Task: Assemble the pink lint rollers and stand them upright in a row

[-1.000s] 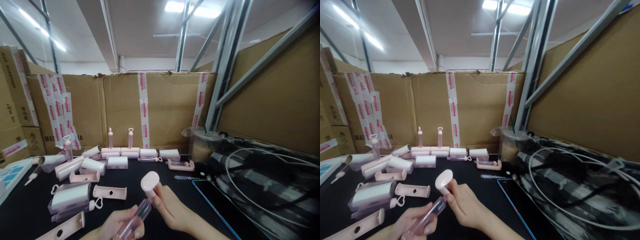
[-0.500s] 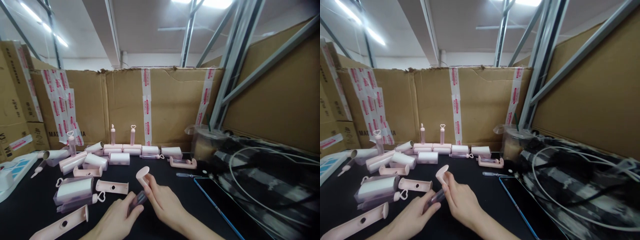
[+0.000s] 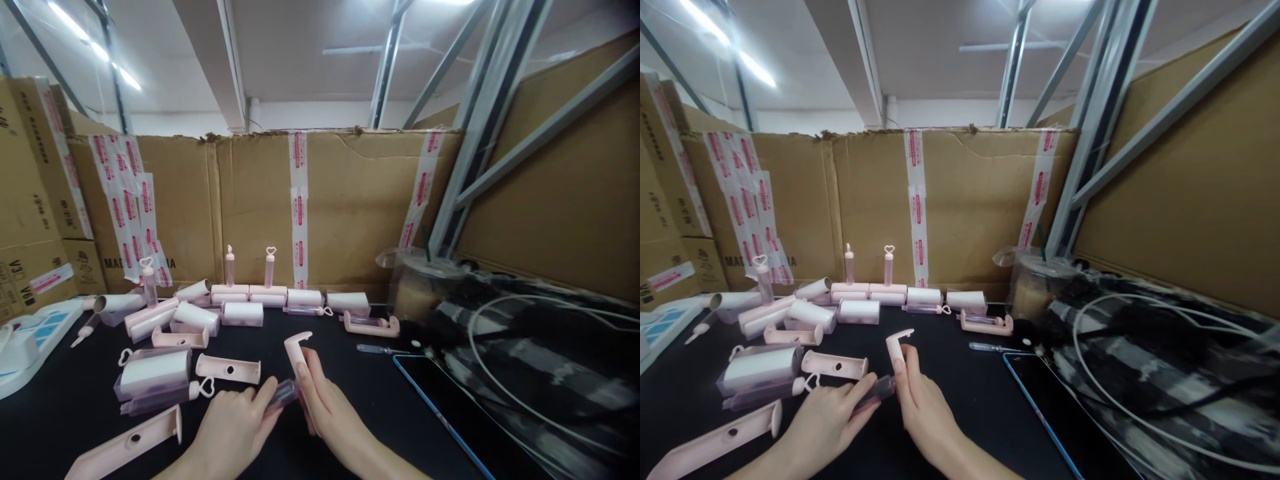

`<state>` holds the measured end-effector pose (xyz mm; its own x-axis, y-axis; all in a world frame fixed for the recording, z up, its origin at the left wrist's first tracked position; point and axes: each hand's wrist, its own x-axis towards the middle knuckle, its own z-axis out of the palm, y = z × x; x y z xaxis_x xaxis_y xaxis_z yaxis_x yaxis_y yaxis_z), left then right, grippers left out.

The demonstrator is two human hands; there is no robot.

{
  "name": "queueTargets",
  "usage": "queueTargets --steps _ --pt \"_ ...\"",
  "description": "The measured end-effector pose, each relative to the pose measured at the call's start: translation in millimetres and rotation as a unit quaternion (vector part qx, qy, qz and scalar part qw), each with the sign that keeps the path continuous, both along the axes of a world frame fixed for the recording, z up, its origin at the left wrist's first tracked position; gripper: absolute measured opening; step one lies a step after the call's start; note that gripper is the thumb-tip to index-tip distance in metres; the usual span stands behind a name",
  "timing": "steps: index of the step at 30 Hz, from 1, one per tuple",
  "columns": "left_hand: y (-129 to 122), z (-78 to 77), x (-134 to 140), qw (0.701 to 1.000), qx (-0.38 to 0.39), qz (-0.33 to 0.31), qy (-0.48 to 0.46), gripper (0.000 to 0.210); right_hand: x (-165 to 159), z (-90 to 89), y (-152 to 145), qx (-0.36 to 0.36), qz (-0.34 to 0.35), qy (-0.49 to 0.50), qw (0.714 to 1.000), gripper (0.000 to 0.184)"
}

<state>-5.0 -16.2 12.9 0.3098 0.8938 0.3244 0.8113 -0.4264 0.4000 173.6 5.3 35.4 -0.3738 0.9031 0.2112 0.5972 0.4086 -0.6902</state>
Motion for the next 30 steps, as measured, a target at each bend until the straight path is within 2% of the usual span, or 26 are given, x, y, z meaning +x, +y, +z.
queueTargets --steps 3,6,8,11,13,15,18,22,24,27,30 --pt "-2 4.9 2 0.995 -0.08 -0.032 -0.04 0.03 -1 -5.4 2 0.0 0.02 -0.029 0.999 0.045" --pt "-2 9.4 3 0.992 -0.108 -0.029 -0.056 0.03 -2 -2.4 4 0.01 0.021 -0.044 0.999 0.044" --pt "-2 13.6 3 0.988 -0.127 -0.043 -0.077 0.033 2 7.0 7 0.015 0.029 -0.055 0.998 0.041" --pt "-4 23.5 -1 0.97 -0.174 -0.099 -0.135 0.049 15 28.6 16 0.033 0.049 -0.05 0.997 0.036" --pt "-4 30.8 -5 0.971 -0.153 -0.105 -0.15 0.055 27 40.6 24 0.051 0.05 -0.033 0.997 0.035" --pt "-3 35.8 -8 0.984 -0.084 -0.084 -0.132 0.052 37 45.1 33 0.046 0.041 -0.046 0.997 0.037" --pt "-1 34.9 -9 0.994 -0.02 -0.071 -0.081 0.04 40 35.6 40 0.047 0.037 -0.11 0.992 0.039" --pt "-2 21.1 -1 0.989 -0.02 -0.145 -0.029 0.038 25 11.1 38 0.091 0.045 -0.185 0.978 0.034" --pt "-4 14.7 3 0.983 -0.03 -0.183 -0.013 0.04 16 5.5 37 0.113 0.039 -0.211 0.97 0.028" --pt "-5 10.6 5 0.98 -0.037 -0.198 -0.01 0.038 4 11.8 51 0.173 0.027 -0.218 0.96 0.028" --pt "-5 10.4 4 0.977 -0.025 -0.21 0.0 0.043 -17 26.2 81 0.21 0.064 -0.212 0.952 0.031"
